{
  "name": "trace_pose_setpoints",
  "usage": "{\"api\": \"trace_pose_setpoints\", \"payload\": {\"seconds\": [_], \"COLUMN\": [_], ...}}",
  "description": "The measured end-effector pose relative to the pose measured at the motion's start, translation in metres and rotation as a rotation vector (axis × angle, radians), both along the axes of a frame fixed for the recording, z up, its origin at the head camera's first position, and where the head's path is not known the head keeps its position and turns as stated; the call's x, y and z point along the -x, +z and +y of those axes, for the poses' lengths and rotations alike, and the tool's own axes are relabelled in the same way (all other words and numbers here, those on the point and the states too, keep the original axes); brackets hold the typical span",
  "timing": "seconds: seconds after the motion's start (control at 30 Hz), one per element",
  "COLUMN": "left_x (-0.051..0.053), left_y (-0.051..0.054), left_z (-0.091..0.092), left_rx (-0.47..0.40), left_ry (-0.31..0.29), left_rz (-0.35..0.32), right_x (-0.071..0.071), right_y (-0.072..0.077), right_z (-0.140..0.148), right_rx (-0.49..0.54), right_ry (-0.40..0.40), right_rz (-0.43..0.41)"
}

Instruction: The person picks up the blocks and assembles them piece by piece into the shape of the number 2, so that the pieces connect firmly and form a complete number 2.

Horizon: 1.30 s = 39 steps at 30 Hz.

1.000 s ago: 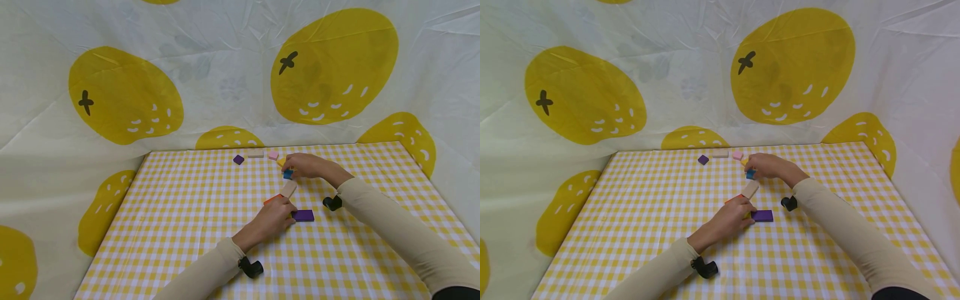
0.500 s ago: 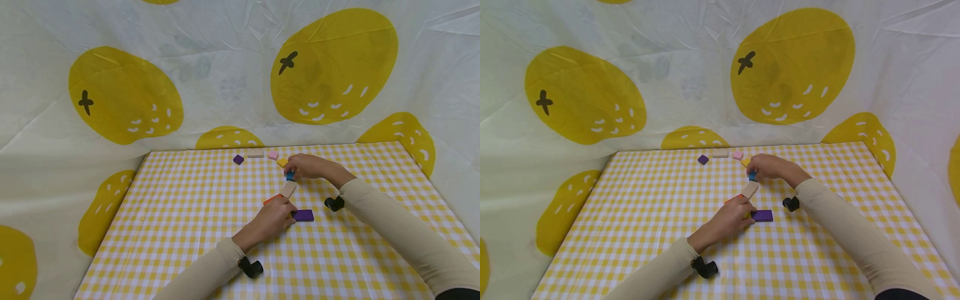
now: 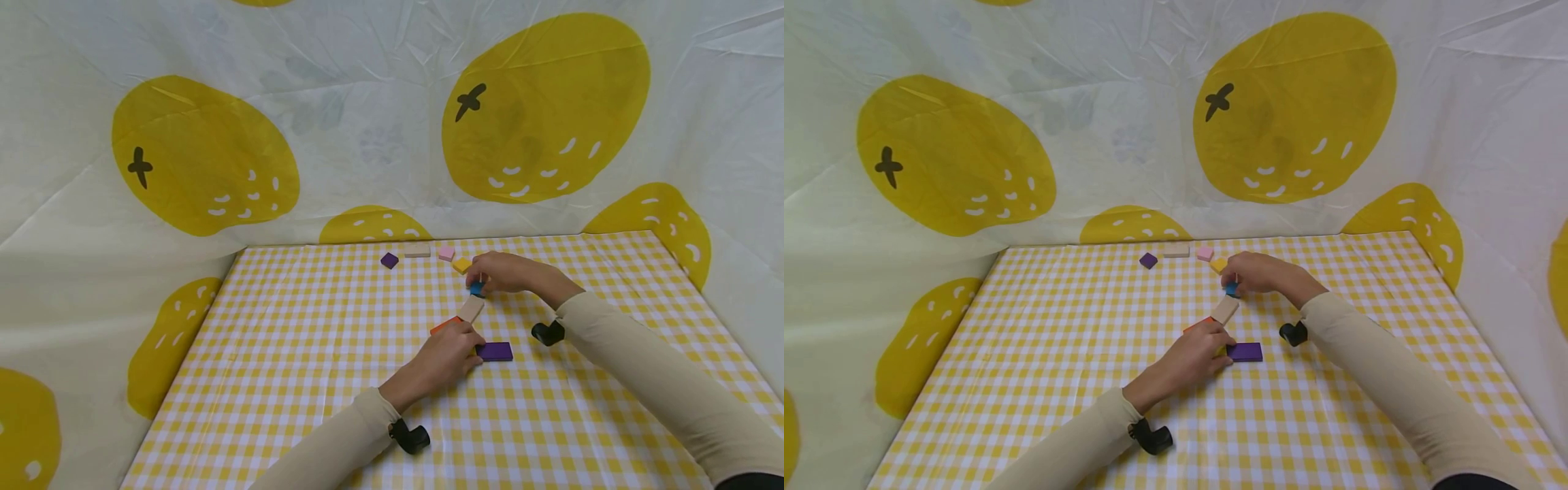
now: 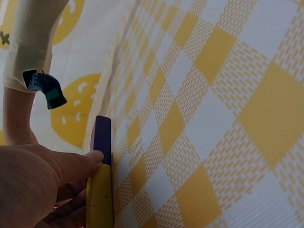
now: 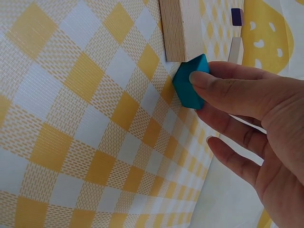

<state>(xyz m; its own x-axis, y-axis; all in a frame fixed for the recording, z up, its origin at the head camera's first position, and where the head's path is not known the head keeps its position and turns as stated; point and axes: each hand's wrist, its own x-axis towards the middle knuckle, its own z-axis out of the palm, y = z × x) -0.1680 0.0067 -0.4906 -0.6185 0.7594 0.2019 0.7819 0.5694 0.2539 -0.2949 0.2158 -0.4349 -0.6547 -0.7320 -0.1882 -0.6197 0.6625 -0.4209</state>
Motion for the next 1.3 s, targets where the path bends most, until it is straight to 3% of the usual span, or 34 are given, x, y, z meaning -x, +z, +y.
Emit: {"api": "trace_pose_setpoints", "payload": {"seconds": [0.4,1.3], "left_x": [-0.0009,0.0004], "left_y": [0.0019,-0.0003], "left_z": [-0.0005,0.0008], "left_rx": [-0.004,0.003], "left_ry": [0.000,0.002], "left_rz": [-0.017,0.003], "right_x": [0.0006,0.0057], "right_y": [0.0001,-0.0007], "right_z": [0.0033,0.0018], "right_rx": [-0.005,0.002], "right_ry": [-0.010,-0.004], "right_rz": [-0.039,-0.040]}}
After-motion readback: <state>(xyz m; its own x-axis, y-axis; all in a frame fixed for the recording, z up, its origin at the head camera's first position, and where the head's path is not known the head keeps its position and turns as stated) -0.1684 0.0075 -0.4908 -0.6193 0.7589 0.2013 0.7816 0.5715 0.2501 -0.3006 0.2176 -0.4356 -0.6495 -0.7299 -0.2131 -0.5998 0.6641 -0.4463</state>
